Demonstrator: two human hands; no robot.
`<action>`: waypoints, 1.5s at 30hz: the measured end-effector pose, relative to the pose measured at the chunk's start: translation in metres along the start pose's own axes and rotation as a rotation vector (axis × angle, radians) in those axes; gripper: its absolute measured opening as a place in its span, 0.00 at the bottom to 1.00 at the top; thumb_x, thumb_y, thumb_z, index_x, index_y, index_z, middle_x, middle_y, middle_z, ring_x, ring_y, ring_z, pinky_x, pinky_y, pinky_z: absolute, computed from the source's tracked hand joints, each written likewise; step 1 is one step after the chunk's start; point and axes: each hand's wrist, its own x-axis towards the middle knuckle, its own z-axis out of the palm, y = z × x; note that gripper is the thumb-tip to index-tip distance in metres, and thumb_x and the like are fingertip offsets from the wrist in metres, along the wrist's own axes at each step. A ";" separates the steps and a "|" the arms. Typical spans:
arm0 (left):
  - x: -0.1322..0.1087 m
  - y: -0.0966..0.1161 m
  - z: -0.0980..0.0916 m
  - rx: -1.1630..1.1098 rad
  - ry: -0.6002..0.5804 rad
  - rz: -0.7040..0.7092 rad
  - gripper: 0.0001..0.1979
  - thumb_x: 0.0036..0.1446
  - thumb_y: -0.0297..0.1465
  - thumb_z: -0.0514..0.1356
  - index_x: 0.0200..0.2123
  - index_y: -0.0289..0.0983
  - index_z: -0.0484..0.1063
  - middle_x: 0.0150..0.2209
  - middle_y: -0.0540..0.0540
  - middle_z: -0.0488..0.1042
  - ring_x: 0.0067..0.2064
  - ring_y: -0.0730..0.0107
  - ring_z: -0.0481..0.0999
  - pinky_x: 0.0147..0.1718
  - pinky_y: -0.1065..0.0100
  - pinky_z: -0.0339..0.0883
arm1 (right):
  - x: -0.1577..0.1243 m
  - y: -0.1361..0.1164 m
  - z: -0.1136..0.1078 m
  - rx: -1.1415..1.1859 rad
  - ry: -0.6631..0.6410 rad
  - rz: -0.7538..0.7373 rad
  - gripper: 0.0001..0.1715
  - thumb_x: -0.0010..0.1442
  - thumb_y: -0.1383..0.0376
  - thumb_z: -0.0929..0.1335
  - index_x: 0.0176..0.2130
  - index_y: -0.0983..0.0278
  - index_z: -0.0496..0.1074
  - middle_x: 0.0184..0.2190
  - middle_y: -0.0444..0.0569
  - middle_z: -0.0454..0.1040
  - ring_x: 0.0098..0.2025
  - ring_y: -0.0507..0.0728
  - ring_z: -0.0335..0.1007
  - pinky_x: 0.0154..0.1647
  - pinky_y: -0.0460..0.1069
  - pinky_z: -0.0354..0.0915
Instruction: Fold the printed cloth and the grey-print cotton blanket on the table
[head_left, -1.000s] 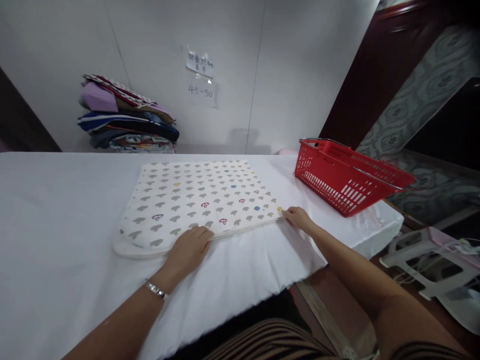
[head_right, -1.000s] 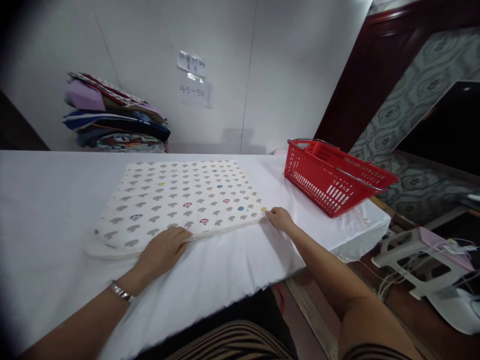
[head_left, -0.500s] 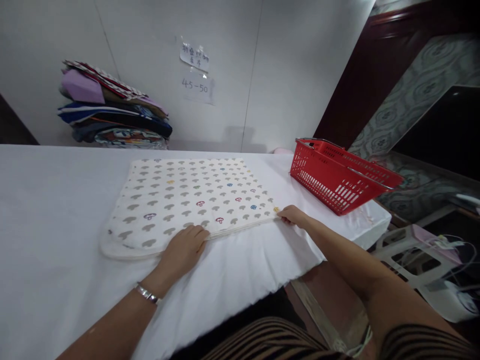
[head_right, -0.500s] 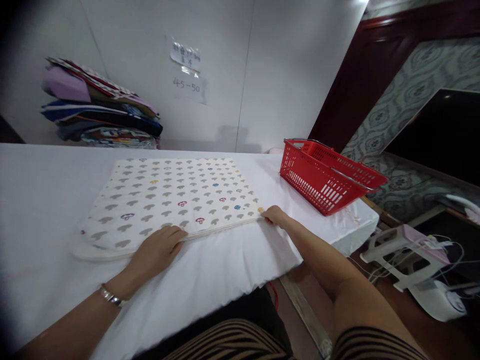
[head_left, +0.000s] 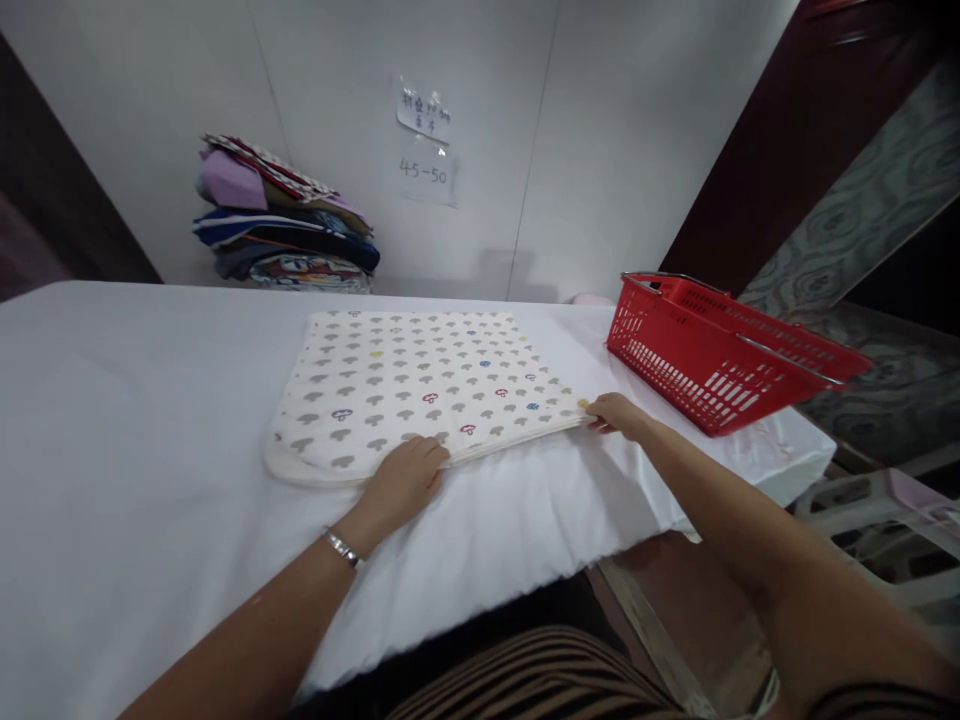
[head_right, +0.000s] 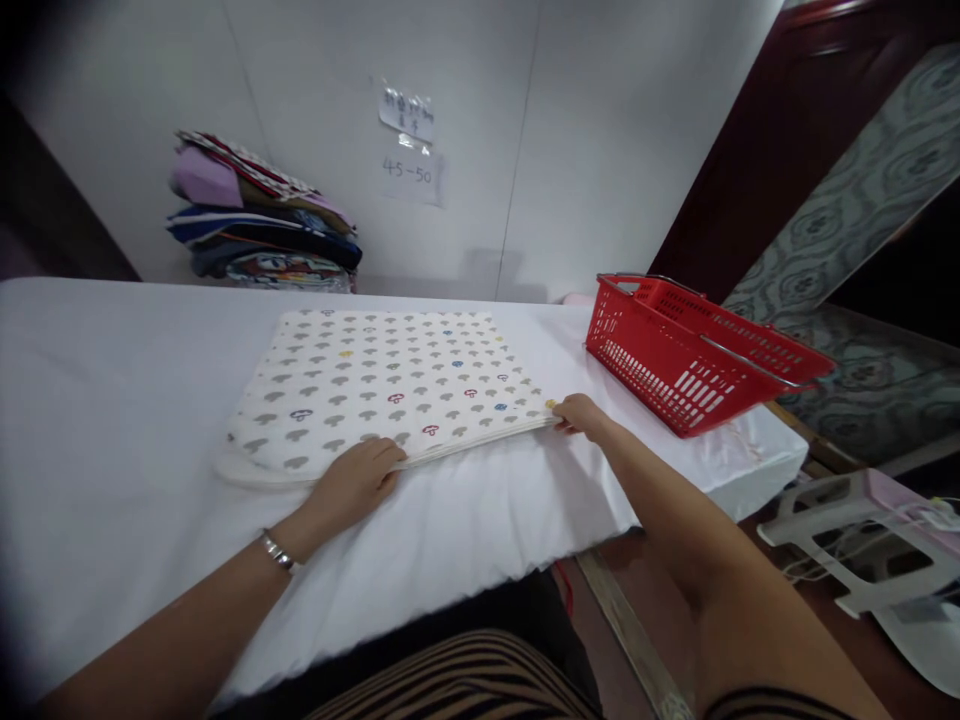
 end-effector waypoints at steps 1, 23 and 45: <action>0.001 0.003 0.000 -0.007 -0.011 0.017 0.09 0.54 0.21 0.51 0.35 0.37 0.68 0.36 0.45 0.69 0.39 0.64 0.66 0.38 0.62 0.62 | 0.002 0.002 -0.003 -0.014 0.004 0.009 0.08 0.52 0.69 0.67 0.23 0.65 0.64 0.15 0.42 0.67 0.19 0.49 0.66 0.20 0.41 0.61; 0.025 0.031 -0.020 -0.180 -0.103 -0.080 0.12 0.61 0.33 0.49 0.36 0.39 0.71 0.36 0.48 0.71 0.39 0.67 0.69 0.35 0.66 0.62 | -0.032 0.029 0.026 -0.342 0.202 -1.061 0.09 0.60 0.69 0.64 0.37 0.62 0.74 0.38 0.51 0.74 0.43 0.57 0.66 0.44 0.51 0.63; 0.071 0.073 0.029 0.076 -0.071 -0.104 0.12 0.63 0.29 0.47 0.34 0.35 0.69 0.35 0.43 0.70 0.39 0.64 0.69 0.37 0.63 0.61 | -0.027 0.028 0.060 -0.318 0.304 -1.092 0.11 0.63 0.68 0.62 0.40 0.62 0.73 0.39 0.53 0.73 0.43 0.59 0.64 0.43 0.55 0.58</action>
